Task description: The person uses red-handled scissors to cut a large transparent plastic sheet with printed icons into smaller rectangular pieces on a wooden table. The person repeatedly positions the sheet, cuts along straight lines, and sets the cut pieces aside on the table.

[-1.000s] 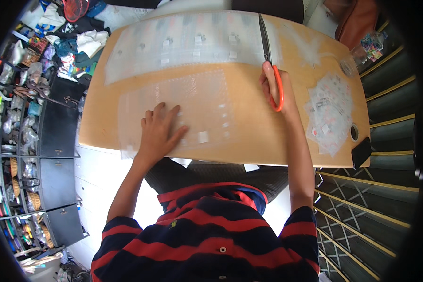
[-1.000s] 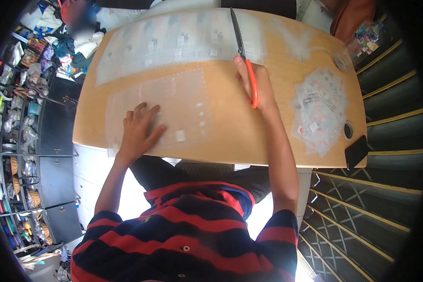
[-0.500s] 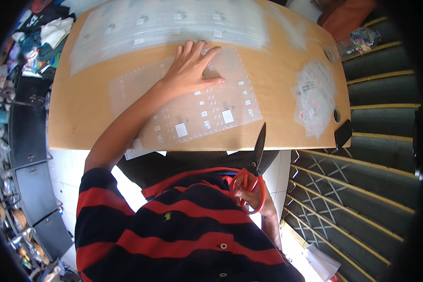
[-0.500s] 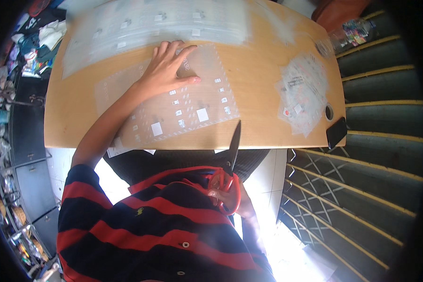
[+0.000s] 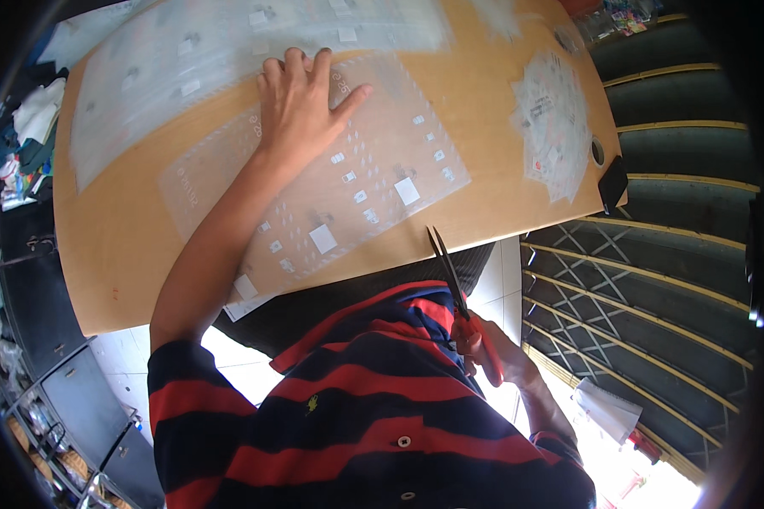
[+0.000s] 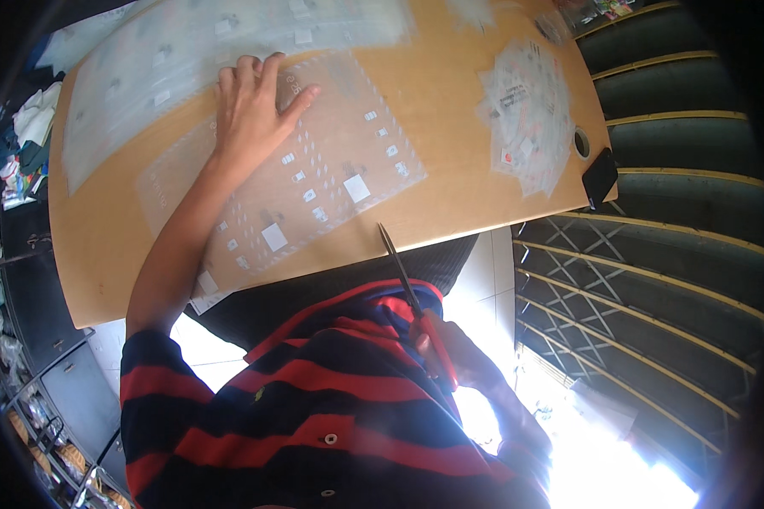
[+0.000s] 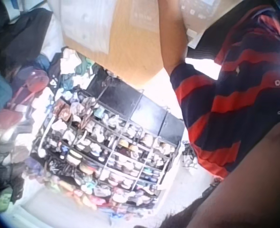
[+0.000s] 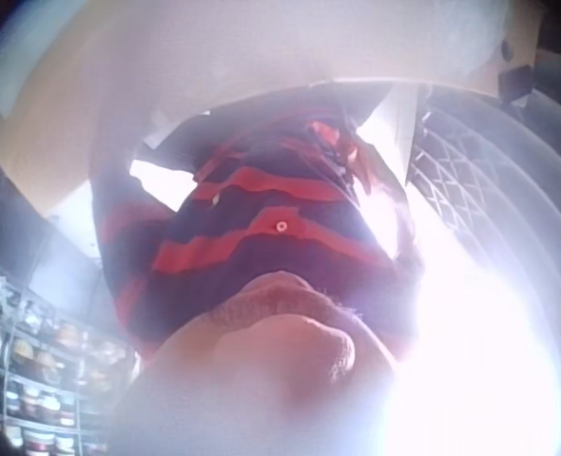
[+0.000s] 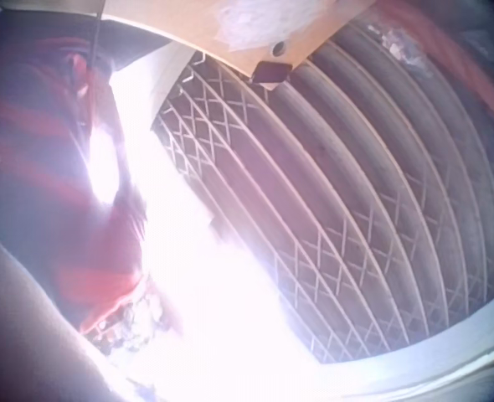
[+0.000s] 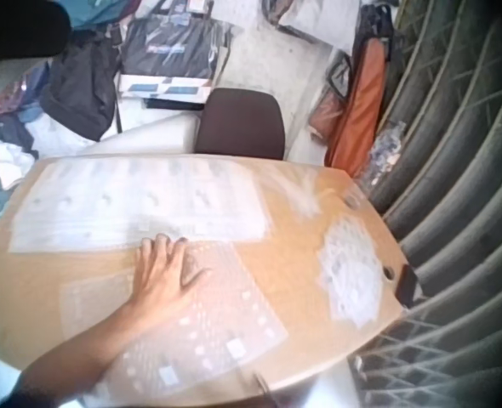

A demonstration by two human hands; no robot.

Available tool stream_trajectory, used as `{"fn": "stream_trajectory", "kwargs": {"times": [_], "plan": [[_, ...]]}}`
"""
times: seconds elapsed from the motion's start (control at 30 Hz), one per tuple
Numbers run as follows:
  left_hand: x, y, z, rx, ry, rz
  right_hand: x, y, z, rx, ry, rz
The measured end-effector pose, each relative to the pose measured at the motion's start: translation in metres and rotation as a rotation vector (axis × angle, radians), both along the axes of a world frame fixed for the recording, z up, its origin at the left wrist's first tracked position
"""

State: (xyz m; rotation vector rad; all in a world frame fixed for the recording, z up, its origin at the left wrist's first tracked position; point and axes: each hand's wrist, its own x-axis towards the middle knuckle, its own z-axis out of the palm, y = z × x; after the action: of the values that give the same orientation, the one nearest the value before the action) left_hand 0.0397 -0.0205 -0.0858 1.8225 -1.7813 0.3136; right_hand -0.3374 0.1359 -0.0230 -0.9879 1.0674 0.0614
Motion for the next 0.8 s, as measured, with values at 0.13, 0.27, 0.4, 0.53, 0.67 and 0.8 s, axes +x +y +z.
{"fn": "stream_trajectory", "kwargs": {"times": [0.13, 0.27, 0.4, 0.53, 0.67, 0.8], "plan": [[0.005, -0.004, -0.002, 0.005, 0.031, 0.031, 0.028, -0.022, 0.031, 0.066, -0.021, 0.057], [0.007, -0.007, -0.003, -0.038, 0.053, 0.022, 0.045, -0.030, 0.038, 0.016, 0.019, 0.147], [0.004, -0.009, -0.003, -0.001, 0.104, 0.005, 0.050, -0.032, 0.038, -0.022, 0.073, 0.190], [0.009, -0.006, -0.001, 0.002, 0.099, -0.018, 0.053, -0.035, 0.047, -0.016, 0.140, 0.149], [0.008, -0.005, 0.010, -0.024, 0.064, -0.128, 0.016, -0.030, 0.031, -0.096, 0.058, 0.200], [0.010, -0.003, 0.009, -0.007, 0.269, -0.219, 0.016, -0.024, 0.034, -0.133, 0.163, 0.265]]}}
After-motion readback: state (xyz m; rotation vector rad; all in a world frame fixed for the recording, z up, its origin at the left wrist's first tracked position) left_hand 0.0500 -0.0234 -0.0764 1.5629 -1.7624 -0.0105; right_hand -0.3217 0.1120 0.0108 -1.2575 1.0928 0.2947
